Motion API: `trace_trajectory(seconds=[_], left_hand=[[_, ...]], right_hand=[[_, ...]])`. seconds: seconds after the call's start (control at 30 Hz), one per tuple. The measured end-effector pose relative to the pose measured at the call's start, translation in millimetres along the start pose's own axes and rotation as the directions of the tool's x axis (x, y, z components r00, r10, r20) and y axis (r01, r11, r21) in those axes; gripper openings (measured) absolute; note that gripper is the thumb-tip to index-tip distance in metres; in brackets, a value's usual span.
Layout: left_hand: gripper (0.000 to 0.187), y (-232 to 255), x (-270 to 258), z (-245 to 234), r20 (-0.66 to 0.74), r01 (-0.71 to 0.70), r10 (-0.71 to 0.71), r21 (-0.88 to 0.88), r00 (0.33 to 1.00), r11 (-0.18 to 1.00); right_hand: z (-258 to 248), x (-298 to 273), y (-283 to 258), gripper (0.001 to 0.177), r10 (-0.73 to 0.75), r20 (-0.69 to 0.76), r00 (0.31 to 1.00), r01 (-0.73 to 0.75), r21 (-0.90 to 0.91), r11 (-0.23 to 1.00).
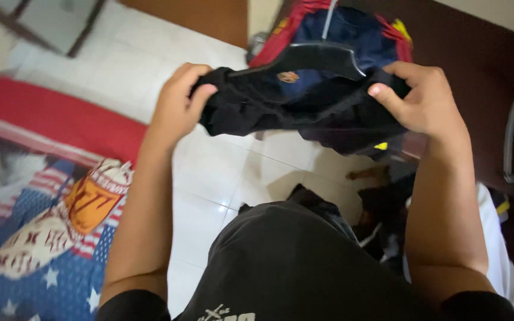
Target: Hang various pieces of clothing including shorts and shirts onto plastic hangers.
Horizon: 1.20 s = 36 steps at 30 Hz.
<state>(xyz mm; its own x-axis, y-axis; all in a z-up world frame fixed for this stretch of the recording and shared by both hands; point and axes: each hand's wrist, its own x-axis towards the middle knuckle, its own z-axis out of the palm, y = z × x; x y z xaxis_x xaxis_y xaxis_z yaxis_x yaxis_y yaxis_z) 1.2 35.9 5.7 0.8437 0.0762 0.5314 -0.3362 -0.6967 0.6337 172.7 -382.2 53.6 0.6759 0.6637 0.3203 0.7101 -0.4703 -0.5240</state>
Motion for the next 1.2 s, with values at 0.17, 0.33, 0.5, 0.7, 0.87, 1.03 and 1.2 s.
trace_trajectory(seconds=[0.17, 0.33, 0.5, 0.7, 0.87, 1.03, 1.2], left_hand=[[0.019, -9, 71, 24, 0.072, -0.108, 0.11, -0.033, 0.991, 0.994], [0.018, -25, 167, 77, 0.086, -0.25, 0.247, 0.037, 0.965, 0.967], [0.024, -90, 261, 175, 0.147, -0.146, 0.127, 0.126, 0.981, 0.981], [0.03, -222, 301, 330, 0.219, 0.028, -0.083, 0.244, 0.972, 0.969], [0.028, -246, 305, 393, 0.219, 0.278, -0.367, 0.349, 0.904, 0.895], [0.029, -287, 291, 417, 0.191, 0.268, -0.35, 0.352, 0.917, 0.897], [0.034, -317, 278, 423, 0.179, 0.204, -0.284, 0.366, 0.942, 0.908]], right_hand=[[-45, -6, 5, 0.037, 0.082, 0.099, 0.992, -0.086, 0.043, 0.995], [-76, 35, 50, 0.037, 0.114, 0.059, 0.992, -0.111, -0.052, 0.992], [-69, 86, 193, 0.034, -0.126, -0.052, 0.991, 0.112, -0.214, 0.97], [47, 130, 421, 0.041, 0.031, -0.057, 0.998, -0.046, -0.29, 0.956], [100, 147, 456, 0.043, 0.366, 0.01, 0.93, -0.335, -0.385, 0.86], [121, 135, 445, 0.058, 0.507, -0.106, 0.855, -0.518, -0.189, 0.834], [96, 100, 373, 0.068, 0.364, -0.217, 0.906, -0.41, -0.225, 0.884]])
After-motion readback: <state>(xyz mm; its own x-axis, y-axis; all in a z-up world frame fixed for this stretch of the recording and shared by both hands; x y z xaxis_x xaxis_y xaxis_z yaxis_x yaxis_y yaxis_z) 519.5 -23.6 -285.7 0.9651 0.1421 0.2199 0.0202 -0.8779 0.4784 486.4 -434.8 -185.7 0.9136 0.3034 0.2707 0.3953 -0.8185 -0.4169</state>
